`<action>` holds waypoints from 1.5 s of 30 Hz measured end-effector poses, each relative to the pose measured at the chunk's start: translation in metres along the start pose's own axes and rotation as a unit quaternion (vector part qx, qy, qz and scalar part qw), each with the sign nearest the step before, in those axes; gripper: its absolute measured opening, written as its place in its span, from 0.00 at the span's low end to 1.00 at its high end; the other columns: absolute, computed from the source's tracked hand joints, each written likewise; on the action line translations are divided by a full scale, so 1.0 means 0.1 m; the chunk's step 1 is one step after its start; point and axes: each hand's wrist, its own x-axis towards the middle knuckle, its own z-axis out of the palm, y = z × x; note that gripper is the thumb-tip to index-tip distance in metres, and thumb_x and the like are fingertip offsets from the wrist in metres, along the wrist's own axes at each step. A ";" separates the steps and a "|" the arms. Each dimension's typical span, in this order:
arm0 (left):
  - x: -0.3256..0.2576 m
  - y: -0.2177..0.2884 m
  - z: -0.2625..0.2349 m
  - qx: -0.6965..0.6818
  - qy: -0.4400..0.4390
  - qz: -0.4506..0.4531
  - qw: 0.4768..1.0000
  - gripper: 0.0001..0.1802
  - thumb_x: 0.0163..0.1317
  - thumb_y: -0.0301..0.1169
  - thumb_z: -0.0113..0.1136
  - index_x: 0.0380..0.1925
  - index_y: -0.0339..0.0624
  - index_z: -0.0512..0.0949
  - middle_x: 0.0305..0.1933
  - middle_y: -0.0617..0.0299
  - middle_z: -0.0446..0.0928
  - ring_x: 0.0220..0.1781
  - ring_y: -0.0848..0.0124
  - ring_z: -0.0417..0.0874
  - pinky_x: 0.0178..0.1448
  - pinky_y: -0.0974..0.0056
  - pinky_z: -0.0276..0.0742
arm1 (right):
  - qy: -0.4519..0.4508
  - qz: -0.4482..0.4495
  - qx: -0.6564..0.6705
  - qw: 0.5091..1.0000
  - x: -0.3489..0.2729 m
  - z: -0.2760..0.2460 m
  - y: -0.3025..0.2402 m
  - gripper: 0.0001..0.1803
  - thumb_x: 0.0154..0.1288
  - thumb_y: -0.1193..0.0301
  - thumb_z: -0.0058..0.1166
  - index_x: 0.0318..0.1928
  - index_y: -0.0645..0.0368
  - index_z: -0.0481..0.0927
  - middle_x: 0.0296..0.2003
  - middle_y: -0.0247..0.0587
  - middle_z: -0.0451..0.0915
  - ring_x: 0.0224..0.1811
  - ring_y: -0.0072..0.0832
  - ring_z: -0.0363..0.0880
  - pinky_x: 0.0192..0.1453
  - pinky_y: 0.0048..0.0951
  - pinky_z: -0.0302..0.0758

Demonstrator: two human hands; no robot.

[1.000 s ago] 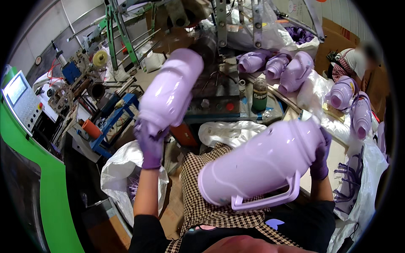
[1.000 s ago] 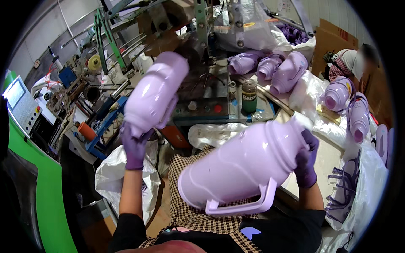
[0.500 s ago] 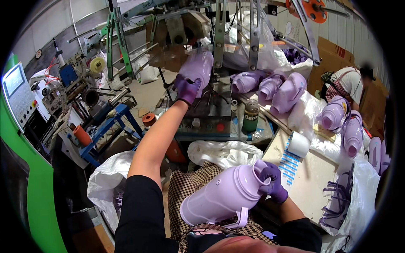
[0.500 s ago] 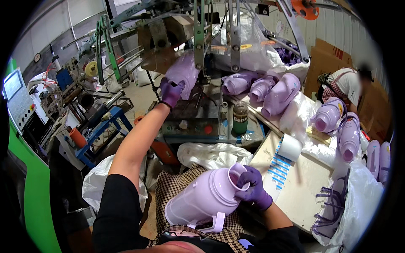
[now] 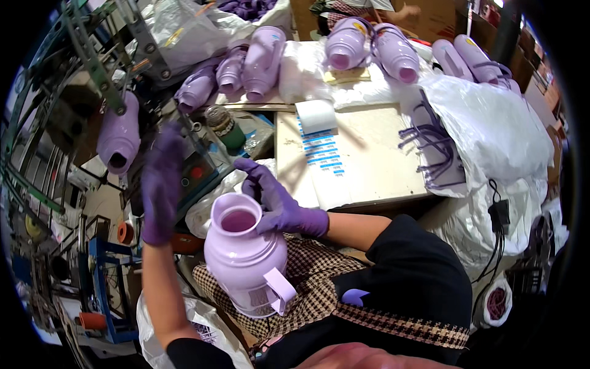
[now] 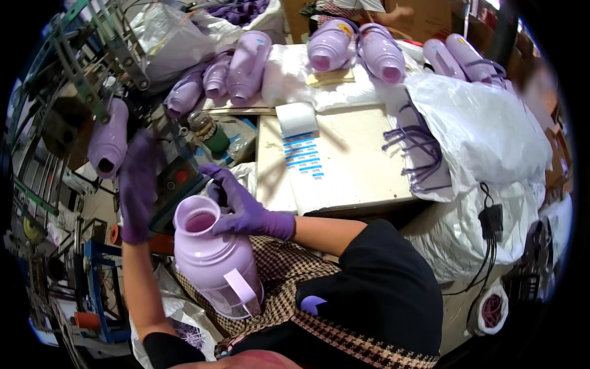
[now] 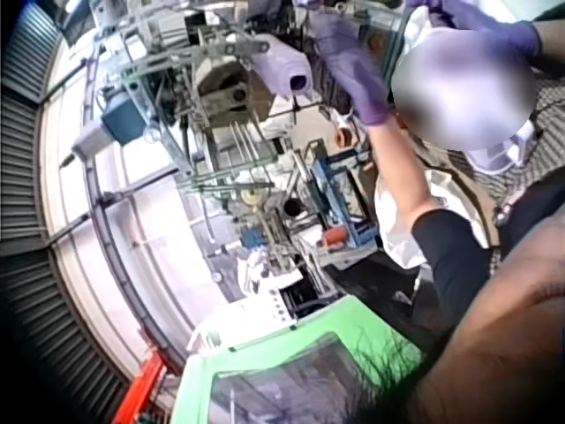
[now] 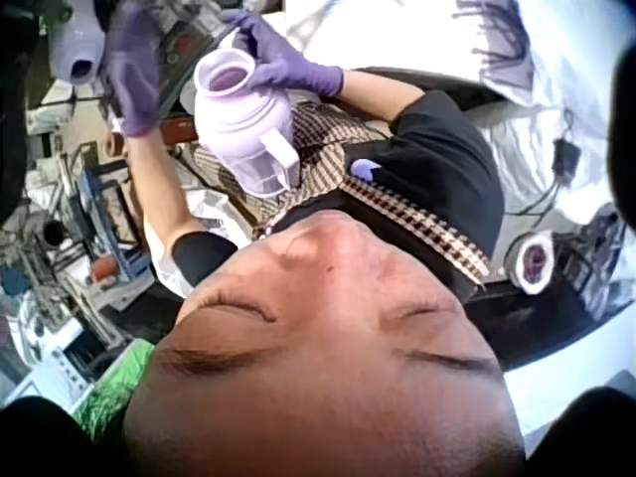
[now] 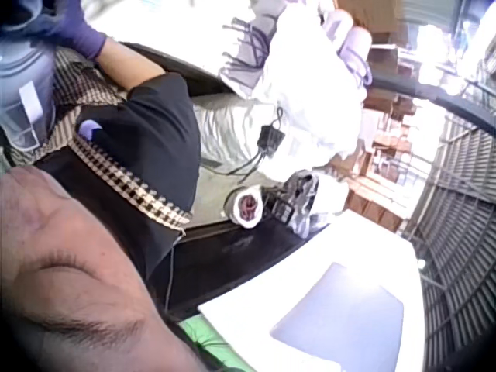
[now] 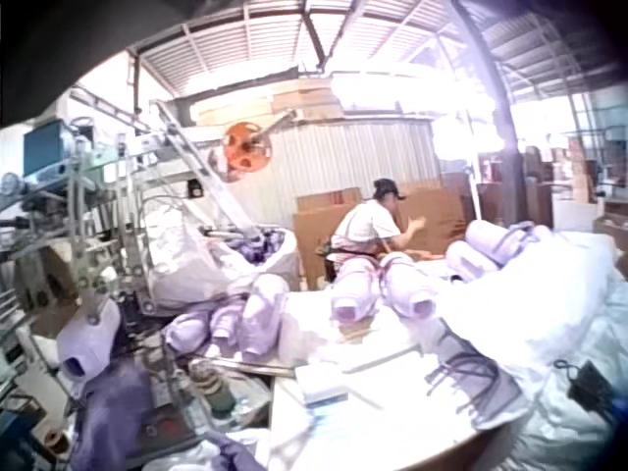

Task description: The person assembles purple water bottles by attaching handles and screwing on lids. They pick up a bottle, attach a handle, and then screw on a lid, repeating this process for multiple units in a factory setting.

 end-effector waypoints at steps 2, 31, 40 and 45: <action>-0.28 0.23 0.39 0.017 -0.282 -0.059 0.957 0.34 0.38 0.35 0.78 0.51 0.38 0.85 0.77 0.46 0.65 0.78 0.52 0.64 0.80 0.50 0.53 | 0.029 -0.021 0.032 0.999 -0.04 0.12 0.00 0.69 0.42 0.56 0.83 0.79 0.55 0.48 0.57 0.36 0.68 0.56 0.21 0.69 0.61 0.27 0.70; -1.74 -0.09 -0.80 0.105 0.250 -0.208 0.940 0.27 0.74 0.46 0.52 0.63 0.37 0.75 0.59 0.53 0.80 0.58 0.63 0.82 0.65 0.59 0.77 | 0.042 -0.078 -0.789 0.608 -1.54 -2.69 -0.58 0.10 0.53 0.69 0.67 0.36 0.51 0.81 0.32 0.37 0.80 0.37 0.40 0.80 0.43 0.41 0.76; -1.90 -0.46 -0.56 -0.064 0.348 -0.197 0.915 0.21 0.74 0.41 0.54 0.56 0.35 0.79 0.53 0.54 0.81 0.52 0.63 0.84 0.59 0.58 0.80 | 0.085 -0.040 -0.767 0.635 -1.48 -2.53 -0.43 0.11 0.55 0.70 0.69 0.40 0.46 0.83 0.32 0.35 0.80 0.35 0.37 0.81 0.39 0.39 0.77; -1.67 -0.50 -0.46 -0.004 0.302 -0.207 0.931 0.20 0.73 0.40 0.56 0.54 0.36 0.80 0.51 0.56 0.82 0.52 0.67 0.82 0.59 0.63 0.77 | 0.087 -0.033 -0.772 0.629 -1.53 -2.55 -0.42 0.12 0.55 0.69 0.69 0.41 0.47 0.83 0.33 0.34 0.80 0.35 0.36 0.80 0.39 0.38 0.77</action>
